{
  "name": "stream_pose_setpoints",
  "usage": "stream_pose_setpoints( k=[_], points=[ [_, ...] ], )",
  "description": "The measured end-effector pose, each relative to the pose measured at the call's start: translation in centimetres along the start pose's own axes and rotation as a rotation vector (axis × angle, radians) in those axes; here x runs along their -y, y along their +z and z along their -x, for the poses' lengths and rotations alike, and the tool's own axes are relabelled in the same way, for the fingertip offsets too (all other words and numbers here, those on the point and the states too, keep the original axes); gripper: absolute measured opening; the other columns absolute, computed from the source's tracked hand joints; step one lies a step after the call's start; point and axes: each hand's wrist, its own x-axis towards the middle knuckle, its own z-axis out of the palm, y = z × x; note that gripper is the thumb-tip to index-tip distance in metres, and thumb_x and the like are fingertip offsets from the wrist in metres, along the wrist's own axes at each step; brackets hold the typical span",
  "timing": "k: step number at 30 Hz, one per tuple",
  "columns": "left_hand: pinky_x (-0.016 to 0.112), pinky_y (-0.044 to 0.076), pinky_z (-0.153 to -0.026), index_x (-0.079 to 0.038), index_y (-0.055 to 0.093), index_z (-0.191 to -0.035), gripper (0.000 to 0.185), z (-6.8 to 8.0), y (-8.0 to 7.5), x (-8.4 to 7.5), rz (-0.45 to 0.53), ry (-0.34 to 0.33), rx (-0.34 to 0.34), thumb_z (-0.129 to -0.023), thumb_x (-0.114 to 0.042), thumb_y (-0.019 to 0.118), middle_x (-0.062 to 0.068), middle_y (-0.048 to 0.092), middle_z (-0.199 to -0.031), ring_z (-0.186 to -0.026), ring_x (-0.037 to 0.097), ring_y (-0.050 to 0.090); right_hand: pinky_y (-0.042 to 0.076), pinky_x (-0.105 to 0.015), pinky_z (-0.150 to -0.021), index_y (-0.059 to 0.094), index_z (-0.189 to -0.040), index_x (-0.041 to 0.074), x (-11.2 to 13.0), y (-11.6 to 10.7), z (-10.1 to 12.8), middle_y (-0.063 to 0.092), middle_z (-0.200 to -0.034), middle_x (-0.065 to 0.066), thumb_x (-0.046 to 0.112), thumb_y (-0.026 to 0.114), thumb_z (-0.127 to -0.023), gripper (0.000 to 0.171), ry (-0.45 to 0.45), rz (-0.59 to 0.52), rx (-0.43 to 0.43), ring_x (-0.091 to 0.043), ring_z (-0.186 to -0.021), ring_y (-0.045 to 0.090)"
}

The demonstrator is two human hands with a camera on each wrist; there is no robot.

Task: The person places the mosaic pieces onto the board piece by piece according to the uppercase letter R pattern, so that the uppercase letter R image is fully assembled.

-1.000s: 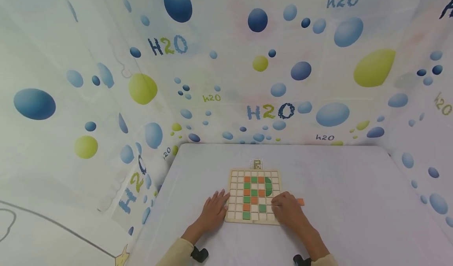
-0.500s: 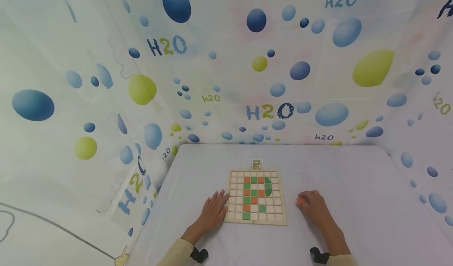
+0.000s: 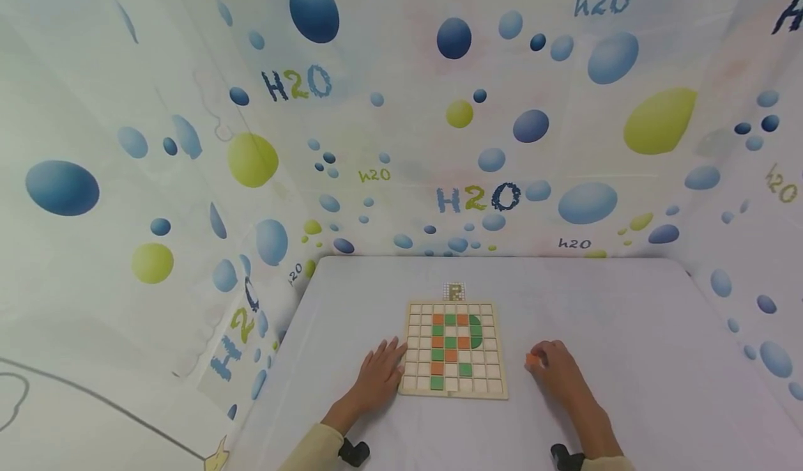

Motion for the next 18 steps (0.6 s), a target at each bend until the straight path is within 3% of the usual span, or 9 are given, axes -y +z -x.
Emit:
stream_pose_setpoints(
  k=[8,18],
  points=[
    [0.067,0.02,-0.125,-0.017,0.045,-0.161,0.05,-0.2,0.3,0.2,-0.015,-0.02,0.007,-0.113,-0.03,0.043,0.011,0.036,-0.171,-0.16,0.039,0.026,0.056,-0.048,-0.084,0.069,-0.112,-0.005,-0.2,0.2,0.4,0.063,-0.109,-0.018,0.002,0.077,-0.091,0.023,-0.025,-0.01,-0.004,-0.031,-0.098,0.065],
    [0.066,0.018,-0.126,-0.017,0.042,-0.162,0.051,-0.2,0.1,0.1,-0.01,-0.038,0.03,-0.113,-0.03,0.041,0.01,0.033,-0.172,-0.161,0.038,0.023,0.056,-0.037,-0.08,0.071,-0.11,0.0,0.2,1.5,0.6,0.064,-0.104,-0.01,0.007,0.078,-0.093,0.019,-0.104,-0.002,-0.011,-0.022,-0.094,0.063]
  ],
)
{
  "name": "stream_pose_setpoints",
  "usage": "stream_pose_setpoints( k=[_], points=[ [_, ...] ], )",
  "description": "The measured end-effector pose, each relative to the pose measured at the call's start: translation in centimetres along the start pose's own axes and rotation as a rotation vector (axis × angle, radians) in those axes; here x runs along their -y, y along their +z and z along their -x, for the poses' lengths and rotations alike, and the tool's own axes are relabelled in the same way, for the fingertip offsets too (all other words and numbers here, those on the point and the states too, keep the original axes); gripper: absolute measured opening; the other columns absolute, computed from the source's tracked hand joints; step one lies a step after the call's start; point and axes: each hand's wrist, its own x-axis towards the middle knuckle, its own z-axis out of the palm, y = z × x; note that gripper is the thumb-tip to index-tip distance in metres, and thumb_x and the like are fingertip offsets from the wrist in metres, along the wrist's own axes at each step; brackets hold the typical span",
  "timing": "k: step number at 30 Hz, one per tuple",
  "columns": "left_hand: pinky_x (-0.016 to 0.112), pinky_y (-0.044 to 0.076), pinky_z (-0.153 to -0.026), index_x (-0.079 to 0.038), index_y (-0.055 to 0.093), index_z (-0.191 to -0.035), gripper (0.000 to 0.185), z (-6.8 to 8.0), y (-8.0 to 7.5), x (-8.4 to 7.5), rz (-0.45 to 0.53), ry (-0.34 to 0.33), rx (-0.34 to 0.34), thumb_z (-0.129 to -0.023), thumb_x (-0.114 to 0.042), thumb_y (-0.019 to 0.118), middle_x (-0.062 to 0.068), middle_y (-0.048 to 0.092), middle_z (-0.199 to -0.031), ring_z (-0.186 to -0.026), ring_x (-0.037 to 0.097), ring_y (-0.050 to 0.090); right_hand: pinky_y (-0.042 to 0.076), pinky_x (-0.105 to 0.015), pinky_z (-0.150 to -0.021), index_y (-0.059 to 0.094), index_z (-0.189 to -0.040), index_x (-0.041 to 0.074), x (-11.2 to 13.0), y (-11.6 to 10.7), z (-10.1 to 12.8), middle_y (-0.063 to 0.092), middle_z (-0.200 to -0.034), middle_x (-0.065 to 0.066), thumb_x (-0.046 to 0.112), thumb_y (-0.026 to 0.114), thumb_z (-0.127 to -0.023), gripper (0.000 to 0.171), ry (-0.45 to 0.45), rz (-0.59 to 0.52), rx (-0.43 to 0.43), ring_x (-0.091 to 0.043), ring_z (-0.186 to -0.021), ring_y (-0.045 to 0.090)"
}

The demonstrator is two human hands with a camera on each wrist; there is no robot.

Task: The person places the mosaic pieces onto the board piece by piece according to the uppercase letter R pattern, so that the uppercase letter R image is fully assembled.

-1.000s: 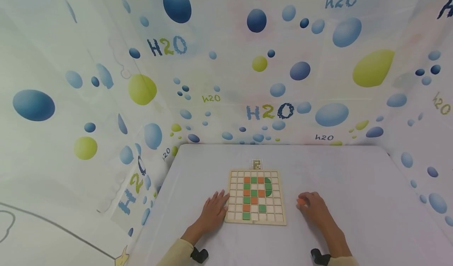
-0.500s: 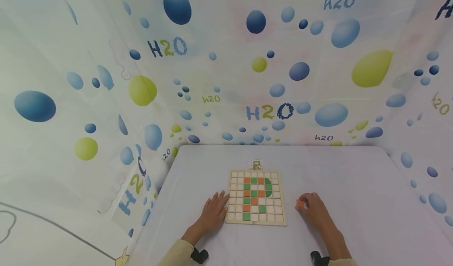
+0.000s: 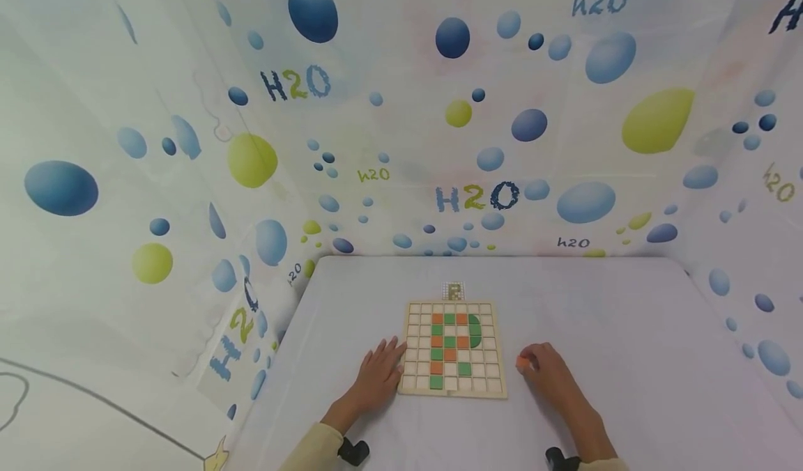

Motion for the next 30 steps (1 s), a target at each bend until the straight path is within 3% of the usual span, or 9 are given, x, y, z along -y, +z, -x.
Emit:
stream_pose_setpoints(
  k=[12,18,25,30],
  points=[
    [0.07,0.018,-0.124,-0.013,0.043,-0.161,0.05,0.3,-0.6,-0.7,0.023,0.028,-0.018,-0.113,-0.028,0.041,0.016,0.035,-0.17,-0.159,0.043,0.025,0.055,-0.045,-0.089,0.07,-0.116,0.001,2.7,1.0,0.8,0.063,-0.11,-0.009,0.012,0.077,-0.095,0.024,0.082,-0.04,0.083,-0.021,-0.101,0.062],
    [0.069,0.019,-0.124,-0.013,0.041,-0.162,0.051,0.4,-1.3,-1.2,-0.001,0.015,0.021,-0.113,-0.028,0.042,0.015,0.033,-0.171,-0.159,0.043,0.025,0.054,-0.041,-0.088,0.07,-0.118,0.005,4.6,1.8,1.1,0.063,-0.114,-0.006,0.019,0.077,-0.096,0.026,0.093,-0.09,0.11,-0.018,-0.102,0.06],
    [0.068,0.02,-0.124,-0.012,0.043,-0.161,0.05,0.6,-1.8,-1.6,-0.008,0.005,0.034,-0.113,-0.025,0.043,0.015,0.034,-0.171,-0.159,0.043,0.026,0.053,-0.027,-0.082,0.069,-0.105,0.015,6.1,3.1,1.7,0.06,-0.101,0.003,0.013,0.082,-0.092,0.019,-0.002,-0.102,0.138,-0.01,-0.093,0.055],
    [0.071,0.021,-0.122,-0.009,0.045,-0.159,0.049,0.7,-1.9,-1.8,0.01,0.019,0.012,-0.113,-0.023,0.044,0.019,0.036,-0.169,-0.157,0.046,0.027,0.052,-0.031,-0.087,0.07,-0.096,0.022,6.6,3.4,2.0,0.061,-0.1,0.01,0.015,0.081,-0.093,0.014,-0.072,-0.065,0.117,-0.01,-0.098,0.056]
  ],
)
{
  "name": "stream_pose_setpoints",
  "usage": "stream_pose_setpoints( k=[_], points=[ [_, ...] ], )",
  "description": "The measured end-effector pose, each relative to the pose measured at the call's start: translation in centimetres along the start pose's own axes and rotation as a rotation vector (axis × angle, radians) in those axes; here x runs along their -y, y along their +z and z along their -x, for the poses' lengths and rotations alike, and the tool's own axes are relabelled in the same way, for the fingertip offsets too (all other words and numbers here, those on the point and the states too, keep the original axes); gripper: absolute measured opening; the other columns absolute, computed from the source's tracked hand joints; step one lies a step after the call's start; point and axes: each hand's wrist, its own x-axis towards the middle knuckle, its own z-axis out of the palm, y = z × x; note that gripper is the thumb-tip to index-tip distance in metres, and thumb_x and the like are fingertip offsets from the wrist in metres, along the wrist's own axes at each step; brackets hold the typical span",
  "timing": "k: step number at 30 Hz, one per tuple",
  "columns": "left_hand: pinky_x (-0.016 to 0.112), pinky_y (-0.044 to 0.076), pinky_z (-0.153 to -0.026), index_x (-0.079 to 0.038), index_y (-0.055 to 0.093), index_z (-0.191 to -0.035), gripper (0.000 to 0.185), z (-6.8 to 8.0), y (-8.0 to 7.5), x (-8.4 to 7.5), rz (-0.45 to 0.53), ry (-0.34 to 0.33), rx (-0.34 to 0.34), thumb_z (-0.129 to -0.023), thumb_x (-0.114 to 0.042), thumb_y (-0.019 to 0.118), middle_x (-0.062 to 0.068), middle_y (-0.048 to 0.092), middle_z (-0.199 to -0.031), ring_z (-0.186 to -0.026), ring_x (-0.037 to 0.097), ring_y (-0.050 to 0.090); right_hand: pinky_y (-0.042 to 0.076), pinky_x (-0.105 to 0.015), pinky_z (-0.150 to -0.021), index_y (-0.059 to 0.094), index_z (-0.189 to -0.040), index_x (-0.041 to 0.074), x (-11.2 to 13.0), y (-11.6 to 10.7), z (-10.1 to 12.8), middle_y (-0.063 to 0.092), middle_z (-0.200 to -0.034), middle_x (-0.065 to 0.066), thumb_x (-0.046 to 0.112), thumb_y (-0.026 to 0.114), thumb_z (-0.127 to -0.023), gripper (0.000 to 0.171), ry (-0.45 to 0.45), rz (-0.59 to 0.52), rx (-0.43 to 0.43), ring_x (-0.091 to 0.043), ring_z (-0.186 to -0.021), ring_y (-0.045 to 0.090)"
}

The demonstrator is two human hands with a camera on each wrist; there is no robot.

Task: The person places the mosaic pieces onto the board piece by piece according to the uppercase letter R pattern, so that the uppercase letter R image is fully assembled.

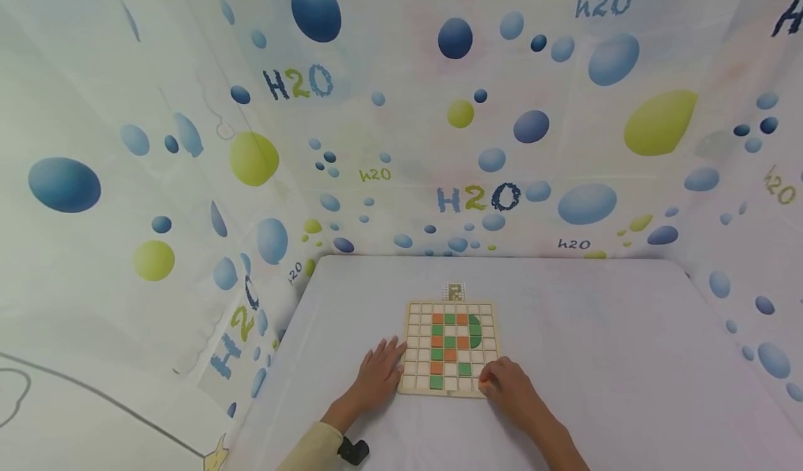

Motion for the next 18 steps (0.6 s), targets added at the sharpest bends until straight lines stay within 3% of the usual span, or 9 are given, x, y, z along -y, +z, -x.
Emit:
stream_pose_setpoints(
  k=[10,18],
  points=[
    [0.067,0.02,-0.125,-0.012,0.041,-0.162,0.05,-0.19,0.17,0.28,-0.018,-0.019,0.027,-0.113,-0.026,0.041,0.014,0.033,-0.172,-0.16,0.041,0.025,0.055,-0.032,-0.087,0.072,-0.093,0.024,0.41,0.46,0.28,0.062,-0.098,0.013,0.006,0.081,-0.091,0.02,-0.117,0.009,-0.033,-0.013,-0.098,0.06],
    [0.069,0.021,-0.124,-0.012,0.043,-0.161,0.05,-0.31,0.28,0.27,-0.021,-0.007,0.016,-0.113,-0.026,0.043,0.015,0.034,-0.171,-0.159,0.043,0.026,0.052,-0.03,-0.084,0.074,-0.088,0.025,0.26,0.8,0.69,0.062,-0.099,0.013,0.001,0.08,-0.09,0.024,-0.127,0.037,-0.075,-0.012,-0.095,0.057]
  ],
)
